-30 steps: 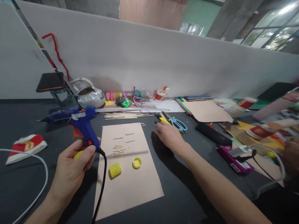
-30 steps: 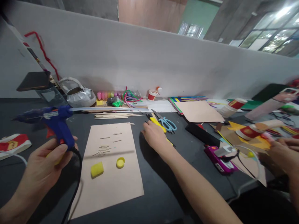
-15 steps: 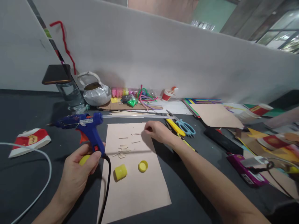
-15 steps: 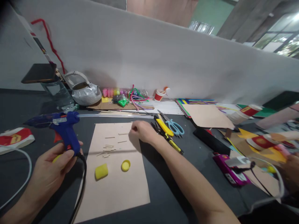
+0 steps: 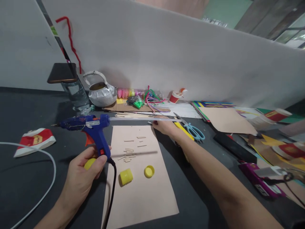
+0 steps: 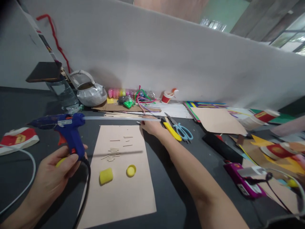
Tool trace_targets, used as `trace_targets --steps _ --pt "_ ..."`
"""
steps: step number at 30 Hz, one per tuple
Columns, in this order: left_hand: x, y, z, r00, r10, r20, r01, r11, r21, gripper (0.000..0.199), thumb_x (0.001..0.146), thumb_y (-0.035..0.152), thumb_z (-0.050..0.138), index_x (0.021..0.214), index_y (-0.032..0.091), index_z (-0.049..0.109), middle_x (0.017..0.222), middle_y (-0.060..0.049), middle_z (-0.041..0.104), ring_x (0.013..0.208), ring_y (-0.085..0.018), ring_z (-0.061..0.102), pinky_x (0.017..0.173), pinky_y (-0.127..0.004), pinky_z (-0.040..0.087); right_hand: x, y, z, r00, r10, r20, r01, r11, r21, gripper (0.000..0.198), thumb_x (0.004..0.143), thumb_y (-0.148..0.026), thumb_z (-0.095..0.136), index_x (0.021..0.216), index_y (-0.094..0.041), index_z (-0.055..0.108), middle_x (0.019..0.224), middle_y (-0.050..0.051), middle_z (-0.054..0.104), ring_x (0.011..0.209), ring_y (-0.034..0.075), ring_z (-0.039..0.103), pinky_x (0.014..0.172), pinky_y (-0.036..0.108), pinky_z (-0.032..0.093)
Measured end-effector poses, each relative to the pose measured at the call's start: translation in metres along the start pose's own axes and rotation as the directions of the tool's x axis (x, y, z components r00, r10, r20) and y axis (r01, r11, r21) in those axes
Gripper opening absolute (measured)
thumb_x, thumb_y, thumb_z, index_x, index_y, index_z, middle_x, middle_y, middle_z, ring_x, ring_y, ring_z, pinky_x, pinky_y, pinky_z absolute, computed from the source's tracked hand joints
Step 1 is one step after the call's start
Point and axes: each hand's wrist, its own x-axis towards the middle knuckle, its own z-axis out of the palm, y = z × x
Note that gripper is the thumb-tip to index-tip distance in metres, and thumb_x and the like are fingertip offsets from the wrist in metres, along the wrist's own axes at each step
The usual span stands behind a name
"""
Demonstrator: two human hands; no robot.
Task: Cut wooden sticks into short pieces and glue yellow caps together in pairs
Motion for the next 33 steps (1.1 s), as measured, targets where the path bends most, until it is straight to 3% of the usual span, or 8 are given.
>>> trace_targets --steps 5,11,18,23,27,31,33 --pt "0.000 -0.002 -0.003 1.000 0.012 0.013 -0.012 1.000 0.008 0.037 0.061 0.041 0.084 0.086 0.015 0.076 0.059 0.001 0.062 0.043 -0.008 0.044 0.037 -0.019 0.030 -0.018 -0.033 -0.006 0.966 -0.218 0.139 0.197 0.969 0.150 0.023 0.096 -0.034 0.062 0.108 -0.015 0.065 0.103 0.005 0.068 0.086 0.017 0.067 0.076 0.036 0.058" --pt "0.000 -0.006 -0.006 0.998 -0.006 0.058 0.007 1.000 -0.009 0.030 0.067 0.039 0.083 0.086 0.016 0.076 0.057 0.002 0.056 0.049 -0.010 0.045 0.040 -0.019 0.031 -0.002 -0.059 0.003 0.972 -0.236 -0.004 0.233 0.956 0.179 0.032 0.099 -0.034 0.057 0.126 -0.017 0.059 0.124 0.009 0.063 0.104 0.022 0.065 0.089 0.044 0.056" --pt "-0.002 -0.011 -0.011 0.987 0.038 0.156 -0.037 0.999 -0.010 0.023 0.079 0.038 0.078 0.089 0.018 0.074 0.075 0.001 0.060 0.062 -0.009 0.042 0.051 -0.015 0.036 0.021 -0.044 0.010 0.994 -0.084 0.071 0.081 0.996 0.043 0.028 0.097 -0.034 0.060 0.119 -0.016 0.062 0.121 0.009 0.063 0.104 0.022 0.064 0.088 0.044 0.055" --pt "-0.001 -0.014 -0.013 0.983 0.054 0.173 -0.055 0.999 -0.001 0.023 0.082 0.039 0.076 0.093 0.020 0.074 0.065 0.004 0.052 0.058 -0.009 0.036 0.049 -0.016 0.033 0.034 -0.036 0.013 0.985 -0.053 0.164 0.049 0.998 0.029 0.027 0.097 -0.035 0.060 0.117 -0.016 0.063 0.116 0.008 0.065 0.096 0.020 0.066 0.082 0.040 0.057" --pt "-0.002 -0.012 -0.012 0.983 0.068 0.173 -0.066 0.998 -0.017 0.020 0.082 0.038 0.075 0.091 0.020 0.074 0.061 0.005 0.048 0.054 -0.008 0.035 0.047 -0.017 0.030 0.024 -0.036 0.004 0.984 -0.099 0.150 0.092 0.994 0.050 0.025 0.097 -0.035 0.059 0.114 -0.016 0.064 0.112 0.007 0.066 0.093 0.019 0.066 0.080 0.038 0.058" --pt "-0.004 -0.008 -0.011 0.987 0.082 0.138 -0.077 0.996 -0.045 0.023 0.080 0.037 0.078 0.098 0.023 0.076 0.079 0.002 0.065 0.057 -0.007 0.039 0.047 -0.015 0.031 -0.004 -0.032 -0.009 0.981 -0.192 0.033 0.190 0.980 0.054 0.024 0.097 -0.034 0.060 0.110 -0.014 0.064 0.105 0.006 0.067 0.089 0.018 0.066 0.078 0.037 0.057" --pt "-0.005 -0.007 -0.012 0.987 0.094 0.127 -0.088 0.995 -0.051 0.024 0.079 0.036 0.078 0.100 0.024 0.076 0.080 0.001 0.066 0.060 -0.008 0.042 0.048 -0.014 0.033 -0.019 -0.030 -0.013 0.966 -0.256 -0.032 0.257 0.965 0.044 0.021 0.097 -0.033 0.061 0.103 -0.014 0.065 0.100 0.004 0.067 0.087 0.018 0.066 0.079 0.037 0.056"
